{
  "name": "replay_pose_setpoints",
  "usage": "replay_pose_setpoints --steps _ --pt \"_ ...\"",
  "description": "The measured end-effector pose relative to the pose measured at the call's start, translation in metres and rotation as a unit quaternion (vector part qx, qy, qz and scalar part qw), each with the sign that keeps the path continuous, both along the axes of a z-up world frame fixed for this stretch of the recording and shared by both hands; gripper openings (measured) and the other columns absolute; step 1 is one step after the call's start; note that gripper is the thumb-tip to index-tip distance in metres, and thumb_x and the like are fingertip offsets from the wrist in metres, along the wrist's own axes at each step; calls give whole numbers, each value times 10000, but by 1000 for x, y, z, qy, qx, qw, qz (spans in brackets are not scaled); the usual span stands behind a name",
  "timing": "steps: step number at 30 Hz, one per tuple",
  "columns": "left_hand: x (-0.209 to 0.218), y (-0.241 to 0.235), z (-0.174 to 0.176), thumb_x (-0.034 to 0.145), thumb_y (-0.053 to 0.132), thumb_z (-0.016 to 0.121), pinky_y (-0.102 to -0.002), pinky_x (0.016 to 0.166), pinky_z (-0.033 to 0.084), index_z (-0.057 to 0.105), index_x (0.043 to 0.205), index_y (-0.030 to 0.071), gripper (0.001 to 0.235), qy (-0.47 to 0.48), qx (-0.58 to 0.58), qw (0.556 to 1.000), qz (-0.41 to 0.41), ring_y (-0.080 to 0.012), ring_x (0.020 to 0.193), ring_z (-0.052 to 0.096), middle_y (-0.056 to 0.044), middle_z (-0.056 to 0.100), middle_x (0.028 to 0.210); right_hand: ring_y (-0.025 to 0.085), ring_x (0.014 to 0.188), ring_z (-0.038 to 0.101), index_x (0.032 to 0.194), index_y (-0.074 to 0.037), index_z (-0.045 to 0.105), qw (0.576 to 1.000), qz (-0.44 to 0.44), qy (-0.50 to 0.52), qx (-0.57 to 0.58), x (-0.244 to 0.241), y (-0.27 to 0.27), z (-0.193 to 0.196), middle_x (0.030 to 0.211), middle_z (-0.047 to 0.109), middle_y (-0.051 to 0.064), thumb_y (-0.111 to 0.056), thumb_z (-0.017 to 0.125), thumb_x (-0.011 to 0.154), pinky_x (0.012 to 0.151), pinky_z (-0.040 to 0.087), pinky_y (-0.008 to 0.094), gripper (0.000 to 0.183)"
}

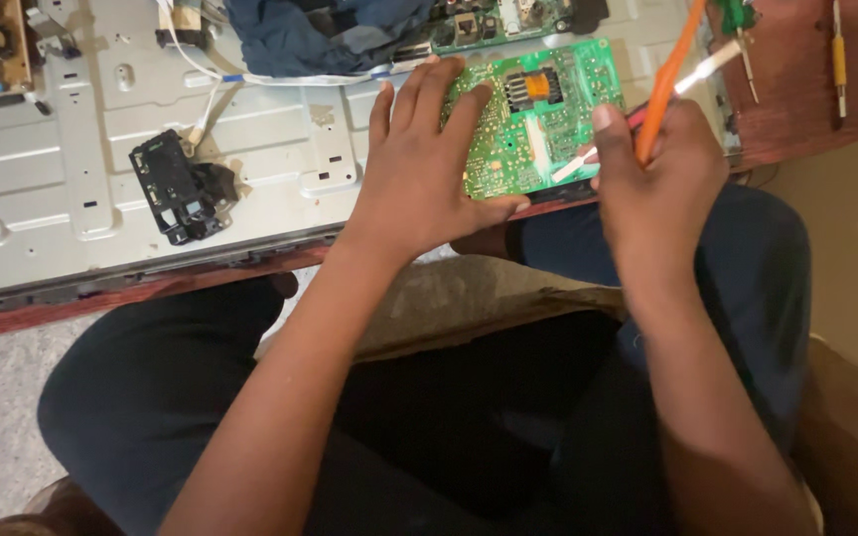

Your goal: The person cleans a green circuit board using an orange toothbrush and a multimeter probe. They scrub the board's surface and occasionally use the probe to touch components while the board rests on a disassembled appliance chassis.

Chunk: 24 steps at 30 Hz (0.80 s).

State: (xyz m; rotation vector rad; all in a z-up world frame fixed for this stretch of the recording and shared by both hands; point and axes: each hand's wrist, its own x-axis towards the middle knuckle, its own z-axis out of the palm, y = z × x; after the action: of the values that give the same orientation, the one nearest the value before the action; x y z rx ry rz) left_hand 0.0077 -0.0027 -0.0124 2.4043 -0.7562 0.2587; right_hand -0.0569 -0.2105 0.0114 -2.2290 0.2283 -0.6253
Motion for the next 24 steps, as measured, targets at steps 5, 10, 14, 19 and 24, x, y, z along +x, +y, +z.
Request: replay_pose_setpoints --steps 5,10,14,19,24 --pt "3 1 0 657 628 926 -662 1195 174 498 1457 76 1062 -25 3 1000 -10 -402 1488 289 -195 373 1543 171 834 738 1070 42 580 996 70 -53 -7 11 9 10 910 703 120 -80 728 1105 737 560 305 195" --pt "-3 -1 -2 647 607 923 -665 1200 180 499 1461 90 1053 -19 12 1000 -12 -412 1486 290 -196 371 1552 211 905 797 1128 33 557 984 157 -40 -76 21 7 16 936 728 123 -129 691 1144 755 578 319 211" --pt "4 1 6 618 599 924 -669 1198 176 500 1450 100 1059 -18 6 1000 -18 -393 1492 299 -182 372 1550 243 894 784 1111 26 541 979 170 -33 -106 20 8 26 899 728 105 -172 656 1138 784 588 348 230" --pt "2 2 -3 650 613 935 -663 1192 208 494 1479 105 1068 -28 10 999 -21 -396 1493 304 -186 366 1568 259 840 753 1097 17 561 965 216 -14 -148 29 0 21 860 716 108 -251 682 1198 750 565 363 310" --pt "5 1 3 585 583 935 -641 1076 300 514 1446 91 1077 6 6 1000 -13 -398 1458 305 -191 369 1555 196 840 785 1074 1 567 970 227 -7 -89 21 2 23 860 732 81 -264 626 1187 790 591 319 293"
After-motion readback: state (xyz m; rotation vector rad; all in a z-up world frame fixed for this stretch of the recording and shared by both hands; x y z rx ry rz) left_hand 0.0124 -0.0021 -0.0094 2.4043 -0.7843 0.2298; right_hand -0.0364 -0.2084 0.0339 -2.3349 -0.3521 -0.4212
